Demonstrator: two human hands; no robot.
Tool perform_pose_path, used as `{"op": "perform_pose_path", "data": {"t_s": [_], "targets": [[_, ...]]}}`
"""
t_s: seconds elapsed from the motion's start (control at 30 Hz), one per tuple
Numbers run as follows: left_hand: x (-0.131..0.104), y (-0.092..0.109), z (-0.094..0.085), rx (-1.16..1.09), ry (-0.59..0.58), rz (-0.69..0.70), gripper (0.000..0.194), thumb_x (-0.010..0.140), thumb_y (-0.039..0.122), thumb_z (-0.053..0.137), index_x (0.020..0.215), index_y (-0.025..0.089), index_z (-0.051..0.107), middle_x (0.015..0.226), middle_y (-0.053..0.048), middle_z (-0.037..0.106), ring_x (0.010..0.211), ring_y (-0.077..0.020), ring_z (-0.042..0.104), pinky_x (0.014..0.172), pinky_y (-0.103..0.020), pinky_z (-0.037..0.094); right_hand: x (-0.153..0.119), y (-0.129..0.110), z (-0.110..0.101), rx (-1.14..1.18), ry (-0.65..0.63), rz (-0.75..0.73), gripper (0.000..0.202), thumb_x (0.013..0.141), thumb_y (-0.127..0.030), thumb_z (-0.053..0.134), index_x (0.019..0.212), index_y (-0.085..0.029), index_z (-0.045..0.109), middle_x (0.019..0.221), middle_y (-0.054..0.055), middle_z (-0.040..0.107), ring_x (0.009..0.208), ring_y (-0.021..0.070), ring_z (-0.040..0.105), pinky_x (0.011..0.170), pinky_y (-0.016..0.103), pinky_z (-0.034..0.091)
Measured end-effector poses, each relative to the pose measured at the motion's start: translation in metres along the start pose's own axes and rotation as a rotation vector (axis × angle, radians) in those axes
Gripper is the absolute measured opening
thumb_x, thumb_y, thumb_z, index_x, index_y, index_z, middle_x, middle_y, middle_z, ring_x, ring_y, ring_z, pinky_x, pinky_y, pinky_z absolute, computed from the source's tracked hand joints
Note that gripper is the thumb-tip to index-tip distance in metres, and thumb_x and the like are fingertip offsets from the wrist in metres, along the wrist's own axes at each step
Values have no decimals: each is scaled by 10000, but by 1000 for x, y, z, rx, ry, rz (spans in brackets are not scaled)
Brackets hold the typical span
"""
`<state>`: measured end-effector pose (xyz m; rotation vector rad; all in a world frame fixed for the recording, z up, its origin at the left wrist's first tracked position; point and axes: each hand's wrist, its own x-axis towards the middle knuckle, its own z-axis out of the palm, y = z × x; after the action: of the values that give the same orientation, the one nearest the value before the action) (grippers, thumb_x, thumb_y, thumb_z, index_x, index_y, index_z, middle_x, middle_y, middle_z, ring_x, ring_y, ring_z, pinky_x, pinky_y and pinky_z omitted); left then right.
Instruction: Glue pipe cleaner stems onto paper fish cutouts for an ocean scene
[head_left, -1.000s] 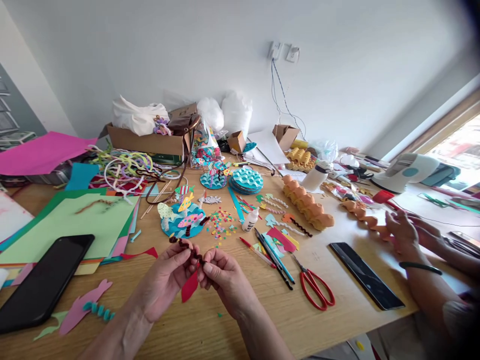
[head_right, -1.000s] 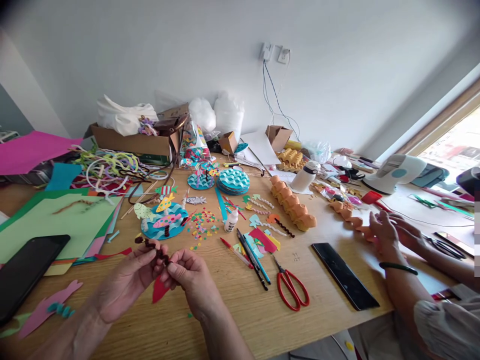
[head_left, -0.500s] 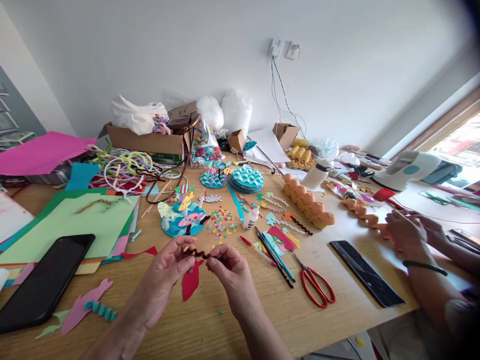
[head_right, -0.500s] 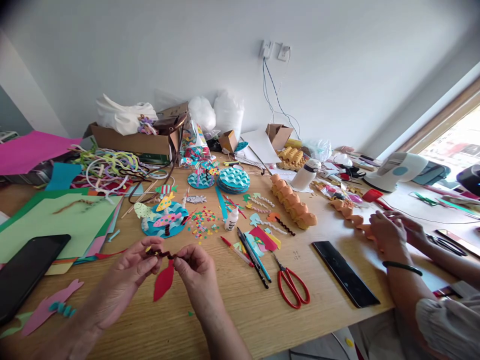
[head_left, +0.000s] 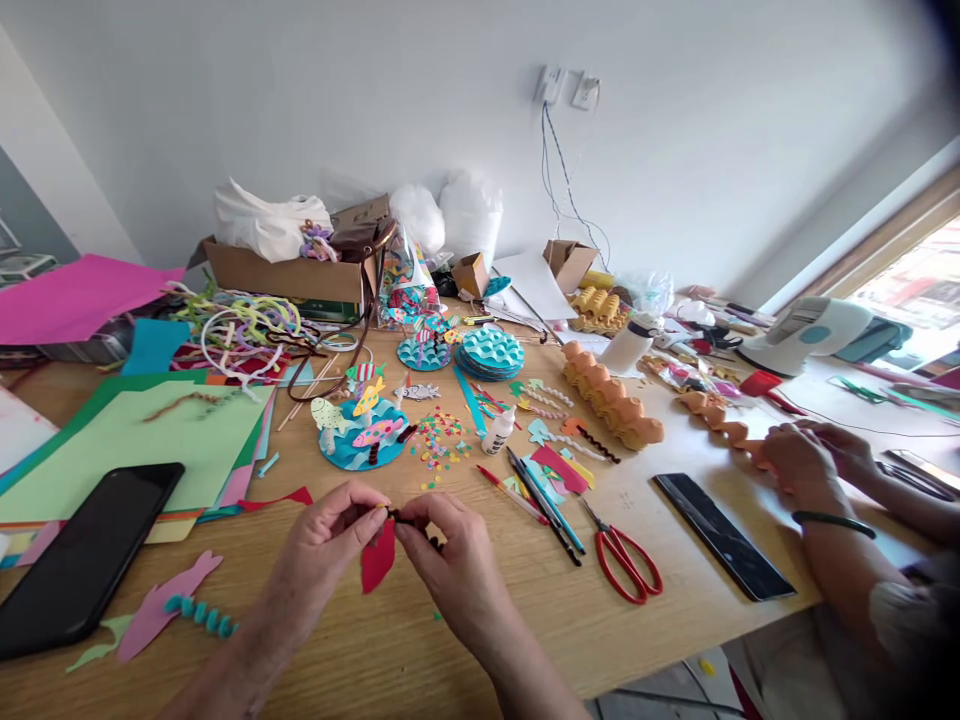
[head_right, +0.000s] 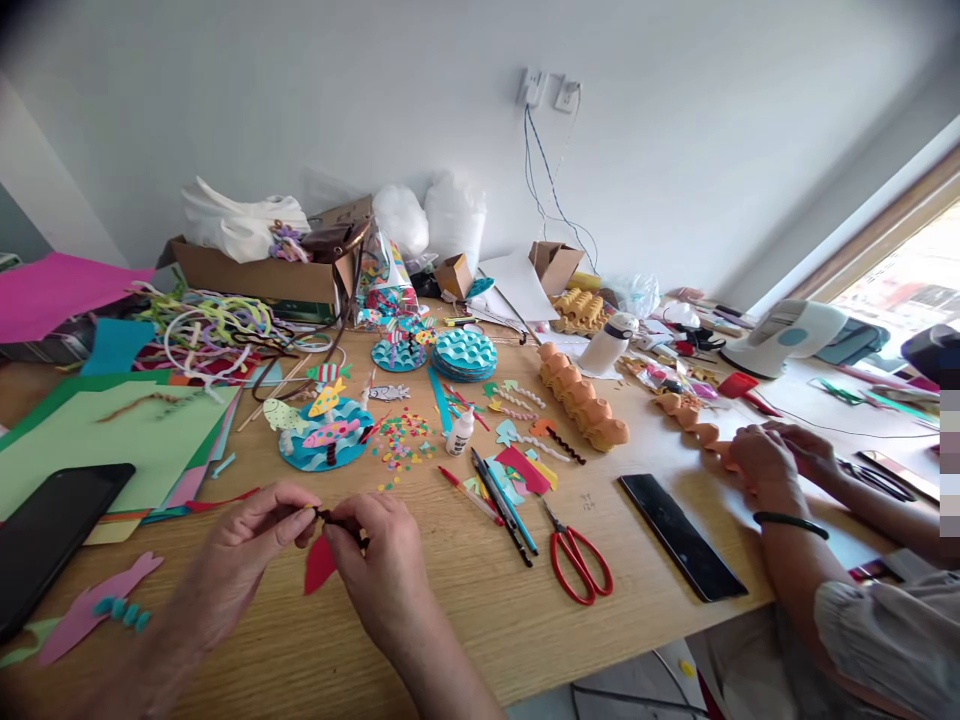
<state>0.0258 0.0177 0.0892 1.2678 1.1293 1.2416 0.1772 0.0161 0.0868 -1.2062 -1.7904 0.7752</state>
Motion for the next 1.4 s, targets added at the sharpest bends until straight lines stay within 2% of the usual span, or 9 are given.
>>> {"op": "perform_pose_path", "data": {"t_s": [0.13,0.27,0.47,0.63,0.77,0.9,1.1,1.27,1.4], "targets": [[6,0,-3,114,-26,53,62,666,259,648,651,206,676,619,4,593,597,-153,510,565,-223,402,1,1,-2,-83,-24,-12,96,779,-168,571,712,-199,632,693,17,642,677,147,561,638,250,381],[7,-2,-3,86,27,64,93,671,266,670,598,209,671,582,4,568,568,-146,478,546,-217,382,1,2,-3,-60,-34,22,113,782,-190,572,682,-208,623,680,19,631,667,153,544,623,257,364],[1,-6,4,-229,118,-146,179,621,320,748,609,181,637,563,36,546,557,-108,470,544,-188,393,3,9,2,240,-56,202,141,739,-232,568,606,-186,566,581,-24,537,582,114,465,571,229,340],[-1,-10,8,-551,124,-302,206,579,287,798,648,177,638,608,50,565,559,-76,502,547,-168,421,5,12,7,648,-127,403,210,653,-345,654,606,-176,539,527,-46,484,508,88,382,511,217,286],[0,-11,11,-709,79,-325,195,585,254,804,659,186,637,670,46,579,585,-71,511,572,-172,439,5,10,9,860,-146,485,235,615,-349,697,591,-161,557,507,-37,514,492,83,387,527,219,282],[0,-8,13,-673,68,-280,202,597,285,795,648,187,626,675,39,565,604,-86,497,586,-187,438,3,10,10,982,-165,552,246,576,-340,730,577,-157,567,495,-34,522,483,82,400,526,221,268],[-3,-5,13,-395,235,-45,209,602,330,774,615,185,624,632,38,539,620,-107,468,587,-185,409,4,7,6,947,-158,534,234,579,-331,725,558,-158,567,505,-33,515,499,84,397,544,222,288],[-5,-5,13,-388,278,-32,202,591,325,776,628,190,631,652,34,556,613,-110,478,585,-194,422,7,4,-2,852,-160,486,238,598,-343,702,555,-167,548,506,-44,491,500,81,371,525,219,279],[-5,-3,15,-471,294,-83,210,561,311,800,636,193,643,643,47,580,607,-92,503,620,-178,443,8,1,-9,732,-179,443,253,626,-351,675,551,-169,516,500,-53,459,498,75,341,496,213,241]]}}
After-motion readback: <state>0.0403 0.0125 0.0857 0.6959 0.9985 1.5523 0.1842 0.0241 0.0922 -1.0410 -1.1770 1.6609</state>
